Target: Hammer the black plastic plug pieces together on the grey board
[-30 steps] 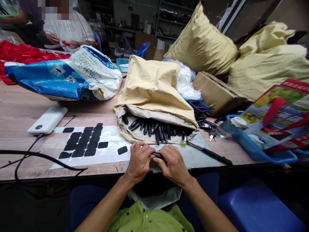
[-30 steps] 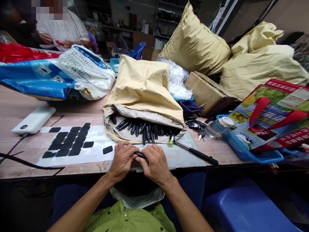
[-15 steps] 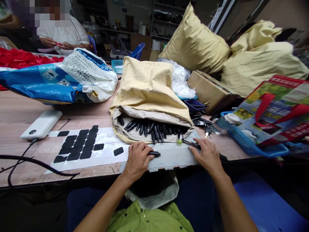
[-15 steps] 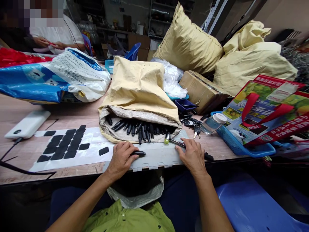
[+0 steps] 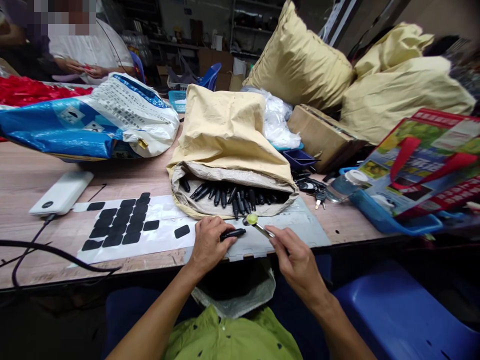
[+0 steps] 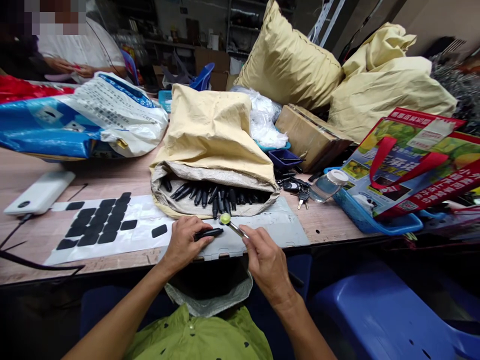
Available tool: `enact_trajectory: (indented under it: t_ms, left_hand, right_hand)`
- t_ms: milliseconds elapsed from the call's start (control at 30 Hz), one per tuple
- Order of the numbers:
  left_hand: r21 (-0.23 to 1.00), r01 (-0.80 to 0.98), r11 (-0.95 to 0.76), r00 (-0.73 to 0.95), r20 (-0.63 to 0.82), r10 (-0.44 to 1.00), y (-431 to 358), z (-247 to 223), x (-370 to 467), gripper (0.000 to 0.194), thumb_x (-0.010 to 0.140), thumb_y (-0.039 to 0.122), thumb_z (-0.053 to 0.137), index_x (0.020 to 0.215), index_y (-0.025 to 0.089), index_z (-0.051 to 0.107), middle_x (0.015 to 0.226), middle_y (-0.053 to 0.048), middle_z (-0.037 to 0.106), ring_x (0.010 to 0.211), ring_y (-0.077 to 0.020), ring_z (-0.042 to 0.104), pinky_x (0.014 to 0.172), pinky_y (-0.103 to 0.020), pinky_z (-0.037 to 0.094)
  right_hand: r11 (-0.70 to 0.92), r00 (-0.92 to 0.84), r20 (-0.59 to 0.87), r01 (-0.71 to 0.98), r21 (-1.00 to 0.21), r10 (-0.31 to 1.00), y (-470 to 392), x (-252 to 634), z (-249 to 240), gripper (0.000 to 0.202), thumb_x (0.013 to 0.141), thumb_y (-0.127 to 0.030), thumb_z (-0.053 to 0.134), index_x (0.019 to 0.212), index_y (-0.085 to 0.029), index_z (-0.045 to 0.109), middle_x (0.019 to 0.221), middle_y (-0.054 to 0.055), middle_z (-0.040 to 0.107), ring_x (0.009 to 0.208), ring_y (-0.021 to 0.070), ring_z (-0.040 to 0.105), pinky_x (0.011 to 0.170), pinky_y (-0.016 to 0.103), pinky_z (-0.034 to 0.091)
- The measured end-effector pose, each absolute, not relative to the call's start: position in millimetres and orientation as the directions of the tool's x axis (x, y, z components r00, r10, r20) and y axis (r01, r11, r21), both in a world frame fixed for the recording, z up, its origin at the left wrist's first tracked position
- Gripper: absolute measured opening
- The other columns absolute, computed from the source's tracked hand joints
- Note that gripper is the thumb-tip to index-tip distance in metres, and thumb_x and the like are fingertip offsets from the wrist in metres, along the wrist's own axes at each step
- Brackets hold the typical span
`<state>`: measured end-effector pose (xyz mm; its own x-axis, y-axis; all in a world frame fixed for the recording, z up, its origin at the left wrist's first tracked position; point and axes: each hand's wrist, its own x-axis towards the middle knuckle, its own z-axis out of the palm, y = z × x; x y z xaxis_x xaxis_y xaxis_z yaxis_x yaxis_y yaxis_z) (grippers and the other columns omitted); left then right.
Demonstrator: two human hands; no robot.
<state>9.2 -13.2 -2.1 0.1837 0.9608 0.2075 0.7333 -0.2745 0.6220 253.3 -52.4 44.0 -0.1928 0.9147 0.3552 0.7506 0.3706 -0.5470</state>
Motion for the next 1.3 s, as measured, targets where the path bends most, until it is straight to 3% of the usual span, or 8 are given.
enact_trajectory:
  t_ms: [100, 233, 433, 633, 1300]
  left_hand:
    - [0.626, 0.735, -0.260, 0.181, 0.188, 0.965, -12.7, -1.7, 9.1, 0.023, 0.079, 0.032, 0.082, 0.101, 0.032, 0.077, 0.094, -0.002, 0.071, 0.102, -0.0270, 0.055, 0.091, -0.043, 0.036]
    - [0.642, 0.724, -0.250, 0.176, 0.178, 0.968, -12.4, -0.5, 9.1, 0.021, 0.080, 0.032, 0.082, 0.101, 0.032, 0.077, 0.094, -0.001, 0.071, 0.103, -0.0269, 0.054, 0.092, -0.044, 0.035]
    - [0.648, 0.722, -0.241, 0.168, 0.175, 0.970, -12.7, -0.3, 10.1, 0.020, 0.079, 0.031, 0.083, 0.099, 0.032, 0.078, 0.093, -0.001, 0.072, 0.102, -0.0264, 0.054, 0.093, -0.045, 0.034]
    - [0.646, 0.715, -0.269, 0.178, 0.204, 0.963, -13.5, -0.7, 8.2, 0.019, 0.083, 0.033, 0.081, 0.101, 0.032, 0.079, 0.094, -0.001, 0.072, 0.101, -0.0256, 0.054, 0.090, -0.043, 0.035]
    - [0.584, 0.750, -0.311, 0.183, 0.269, 0.946, -16.8, -1.2, 10.2, 0.015, 0.091, 0.032, 0.072, 0.105, 0.030, 0.075, 0.099, -0.002, 0.070, 0.103, -0.0253, 0.054, 0.089, -0.041, 0.034]
  right_hand:
    - [0.388, -0.199, 0.368, 0.731, -0.562, 0.908, -61.1, 235.0, 54.2, 0.037, 0.105, -0.026, 0.044, 0.137, -0.030, 0.063, 0.097, 0.006, 0.067, 0.086, 0.0180, 0.066, 0.079, 0.030, 0.056]
    - [0.417, -0.095, 0.514, 0.717, -0.559, 0.853, -71.5, 226.6, 58.2, 0.043, 0.103, -0.020, 0.047, 0.142, -0.031, 0.060, 0.100, 0.007, 0.065, 0.090, 0.0182, 0.066, 0.084, 0.030, 0.056]
    - [0.351, -0.207, 0.347, 0.834, -0.426, 0.915, -76.8, 233.0, 37.4, 0.046, 0.103, -0.016, 0.042, 0.140, -0.032, 0.063, 0.087, 0.003, 0.062, 0.077, 0.0147, 0.064, 0.070, 0.023, 0.052]
    - [0.310, -0.076, 0.410, 0.781, -0.542, 0.909, -68.5, 239.6, 52.8, 0.038, 0.104, -0.024, 0.047, 0.137, -0.030, 0.065, 0.093, 0.004, 0.065, 0.081, 0.0155, 0.065, 0.077, 0.026, 0.054]
    - [0.280, -0.022, 0.377, 0.710, -0.646, 0.926, -69.7, 243.1, 41.0, 0.035, 0.104, -0.025, 0.050, 0.134, -0.027, 0.068, 0.092, 0.004, 0.065, 0.082, 0.0148, 0.063, 0.076, 0.027, 0.050]
